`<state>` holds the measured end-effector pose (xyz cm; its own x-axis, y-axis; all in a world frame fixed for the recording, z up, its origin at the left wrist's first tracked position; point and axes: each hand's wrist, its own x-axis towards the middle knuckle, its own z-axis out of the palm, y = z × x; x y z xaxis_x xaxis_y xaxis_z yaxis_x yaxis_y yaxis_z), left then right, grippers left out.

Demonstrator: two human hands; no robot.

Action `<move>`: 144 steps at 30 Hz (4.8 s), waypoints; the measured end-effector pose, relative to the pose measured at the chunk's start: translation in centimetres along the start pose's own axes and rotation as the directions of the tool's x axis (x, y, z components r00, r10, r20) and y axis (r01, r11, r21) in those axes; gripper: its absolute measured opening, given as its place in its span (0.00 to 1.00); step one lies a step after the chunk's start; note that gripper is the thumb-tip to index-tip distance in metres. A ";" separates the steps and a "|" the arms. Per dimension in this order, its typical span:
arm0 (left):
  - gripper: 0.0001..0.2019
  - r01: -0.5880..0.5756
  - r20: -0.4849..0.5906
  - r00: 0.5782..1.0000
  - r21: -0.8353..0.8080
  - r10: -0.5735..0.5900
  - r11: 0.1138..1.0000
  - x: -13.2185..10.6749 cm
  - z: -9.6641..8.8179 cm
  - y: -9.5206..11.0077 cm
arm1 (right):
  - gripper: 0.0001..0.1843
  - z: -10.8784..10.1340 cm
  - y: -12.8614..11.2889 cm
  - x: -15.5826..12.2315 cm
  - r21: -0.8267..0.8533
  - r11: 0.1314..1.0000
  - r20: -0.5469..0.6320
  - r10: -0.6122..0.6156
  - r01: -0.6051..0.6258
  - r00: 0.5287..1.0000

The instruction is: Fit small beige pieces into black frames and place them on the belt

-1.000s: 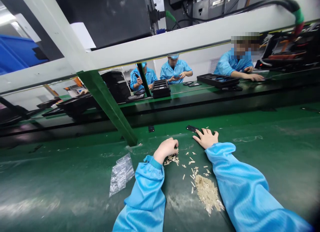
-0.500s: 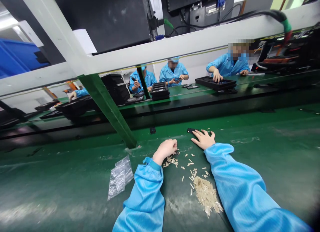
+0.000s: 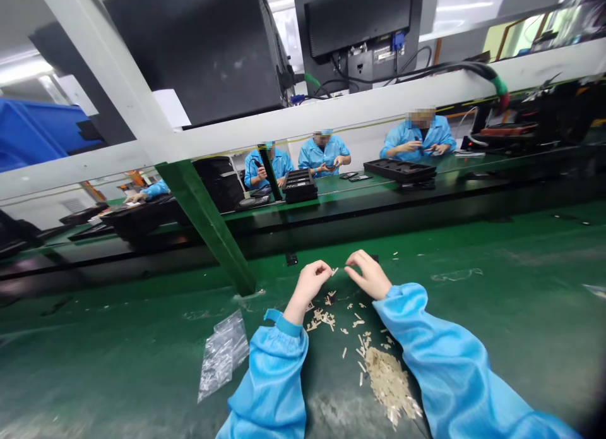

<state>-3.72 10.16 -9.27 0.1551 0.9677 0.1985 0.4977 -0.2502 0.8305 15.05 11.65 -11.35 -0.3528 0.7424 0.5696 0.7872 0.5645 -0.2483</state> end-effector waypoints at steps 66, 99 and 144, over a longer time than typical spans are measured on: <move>0.06 -0.229 -0.051 0.971 0.116 0.236 0.967 -3.3 -1.1 7.2 | 0.10 -5.9 -5.6 0.0 -0.001 0.979 -0.129 -0.201 0.202 0.971; 0.07 -0.320 0.009 0.947 -0.082 0.321 0.944 -4.1 -2.1 8.0 | 0.13 -8.2 -6.2 0.1 0.430 0.890 -0.107 -0.114 0.150 0.988; 0.09 0.194 -0.081 0.979 0.061 -0.189 0.979 -1.2 -2.2 1.8 | 0.08 -8.8 -6.7 -0.1 0.254 0.924 -0.297 -0.205 0.285 0.932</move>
<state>-4.93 8.60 -6.88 -0.0111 0.9968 0.0794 0.5699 -0.0590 0.8196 14.26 4.60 -2.86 -0.3402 0.4689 0.8151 0.4986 0.8249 -0.2664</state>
